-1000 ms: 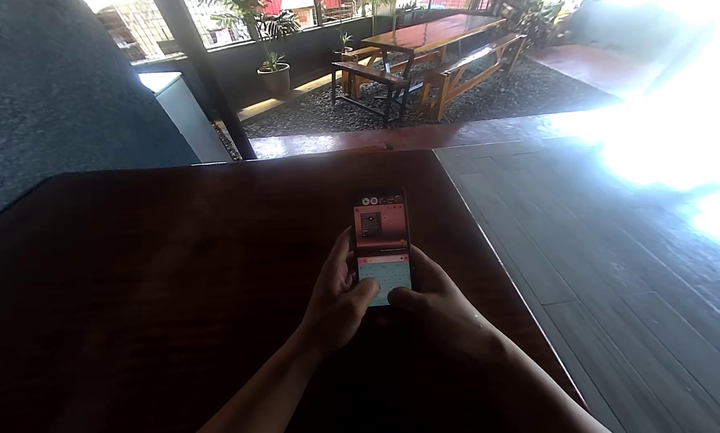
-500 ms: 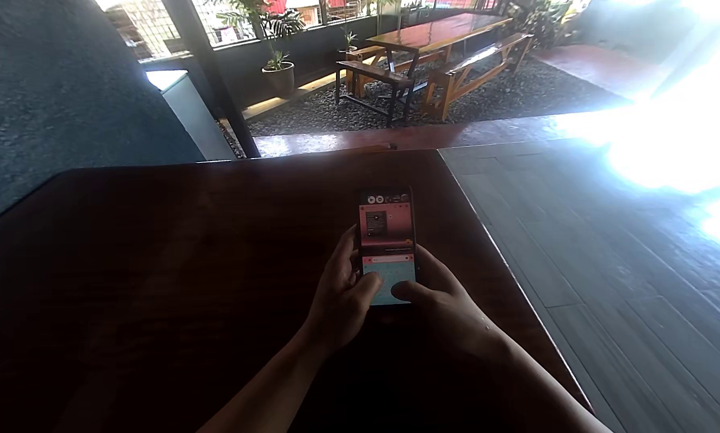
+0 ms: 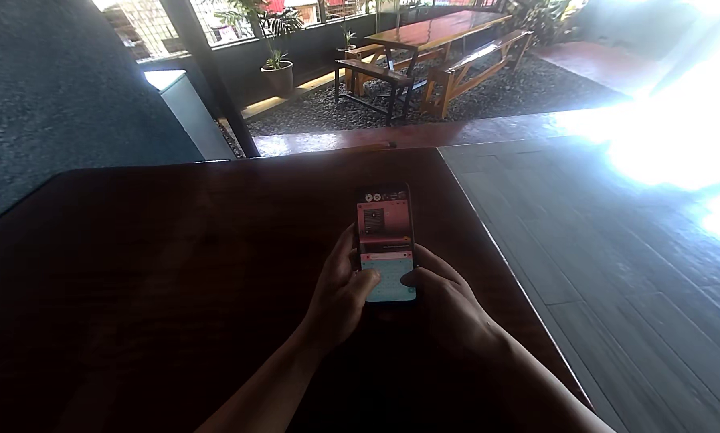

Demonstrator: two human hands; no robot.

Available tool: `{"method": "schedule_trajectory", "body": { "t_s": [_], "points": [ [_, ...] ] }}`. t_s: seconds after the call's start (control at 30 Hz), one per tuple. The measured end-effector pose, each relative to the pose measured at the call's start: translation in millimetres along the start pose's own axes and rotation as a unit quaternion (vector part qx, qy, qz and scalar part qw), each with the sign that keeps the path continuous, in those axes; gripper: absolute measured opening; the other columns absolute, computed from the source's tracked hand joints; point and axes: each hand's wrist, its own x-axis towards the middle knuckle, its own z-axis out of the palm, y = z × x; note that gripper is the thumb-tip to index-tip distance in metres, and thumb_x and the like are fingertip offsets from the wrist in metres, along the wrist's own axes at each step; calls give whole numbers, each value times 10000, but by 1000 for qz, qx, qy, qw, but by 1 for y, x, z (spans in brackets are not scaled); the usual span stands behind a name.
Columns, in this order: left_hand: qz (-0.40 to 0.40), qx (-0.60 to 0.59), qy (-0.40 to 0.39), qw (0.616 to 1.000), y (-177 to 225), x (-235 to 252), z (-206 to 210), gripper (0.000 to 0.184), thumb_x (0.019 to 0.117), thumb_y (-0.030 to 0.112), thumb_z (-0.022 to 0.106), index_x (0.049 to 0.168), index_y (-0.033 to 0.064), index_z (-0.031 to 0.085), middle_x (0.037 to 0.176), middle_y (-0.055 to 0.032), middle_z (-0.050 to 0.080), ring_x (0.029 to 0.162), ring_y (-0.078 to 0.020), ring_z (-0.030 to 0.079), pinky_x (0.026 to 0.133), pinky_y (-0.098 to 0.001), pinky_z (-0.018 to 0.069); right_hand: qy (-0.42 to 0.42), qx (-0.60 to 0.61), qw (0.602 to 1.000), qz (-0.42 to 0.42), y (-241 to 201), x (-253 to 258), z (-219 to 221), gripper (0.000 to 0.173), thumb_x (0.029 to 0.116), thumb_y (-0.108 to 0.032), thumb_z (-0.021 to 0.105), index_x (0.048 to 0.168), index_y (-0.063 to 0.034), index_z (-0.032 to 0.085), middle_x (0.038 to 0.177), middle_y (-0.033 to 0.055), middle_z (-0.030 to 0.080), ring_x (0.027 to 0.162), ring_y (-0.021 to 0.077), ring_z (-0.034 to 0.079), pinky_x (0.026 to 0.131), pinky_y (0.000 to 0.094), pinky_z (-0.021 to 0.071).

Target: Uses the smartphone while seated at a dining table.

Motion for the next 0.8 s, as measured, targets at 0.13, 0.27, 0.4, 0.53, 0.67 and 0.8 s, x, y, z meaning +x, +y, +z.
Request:
{"method": "schedule_trajectory", "body": {
  "t_s": [0.13, 0.27, 0.4, 0.53, 0.67, 0.8],
  "points": [
    [-13, -14, -11, 1000, 0, 0, -1, 649, 935, 10, 495, 1548, 189, 377, 1290, -105, 659, 1118, -245, 680, 923, -395, 594, -14, -9, 1000, -7, 1, 0, -1, 406, 973, -29, 434, 1366, -70, 528, 1158, 234, 673, 954, 343, 728, 746, 471, 649],
    [-24, 0, -6, 1000, 2, 0, 0, 695, 901, -19, 520, 1545, 201, 378, 1276, -86, 672, 1095, -234, 692, 898, -375, 607, -19, -13, 1000, -10, 2, 1, -2, 400, 971, -34, 459, 1364, -71, 523, 1169, 238, 666, 958, 350, 725, 757, 478, 648],
    [-12, -7, -3, 1000, 0, 0, 0, 648, 936, -2, 519, 1542, 182, 381, 1282, -95, 667, 1108, -240, 686, 920, -379, 599, -26, -18, 999, -7, 2, 1, -2, 425, 962, -11, 480, 1380, -80, 516, 1168, 230, 670, 960, 347, 725, 767, 476, 647],
    [-15, 10, 18, 1000, -1, 0, 1, 614, 948, 44, 546, 1526, 191, 402, 1258, -82, 681, 1089, -226, 697, 899, -371, 609, -36, -27, 999, -14, 4, 2, -3, 443, 951, -2, 506, 1387, -78, 513, 1184, 224, 665, 986, 345, 721, 786, 478, 647],
    [-16, 14, 34, 999, -2, -1, 3, 589, 958, 80, 591, 1512, 181, 418, 1249, -78, 683, 1089, -225, 695, 901, -367, 610, -41, -31, 999, -13, 5, 3, -4, 444, 954, 2, 522, 1390, -81, 511, 1182, 220, 667, 992, 350, 720, 800, 491, 646],
    [-20, 25, 48, 998, -4, -1, 5, 580, 959, 102, 632, 1492, 190, 422, 1222, -66, 694, 1061, -218, 705, 870, -354, 619, -40, -30, 999, -16, 6, 3, -3, 392, 1018, -93, 462, 1404, -88, 526, 1204, 232, 662, 1020, 359, 711, 805, 498, 640]
  ]
}}
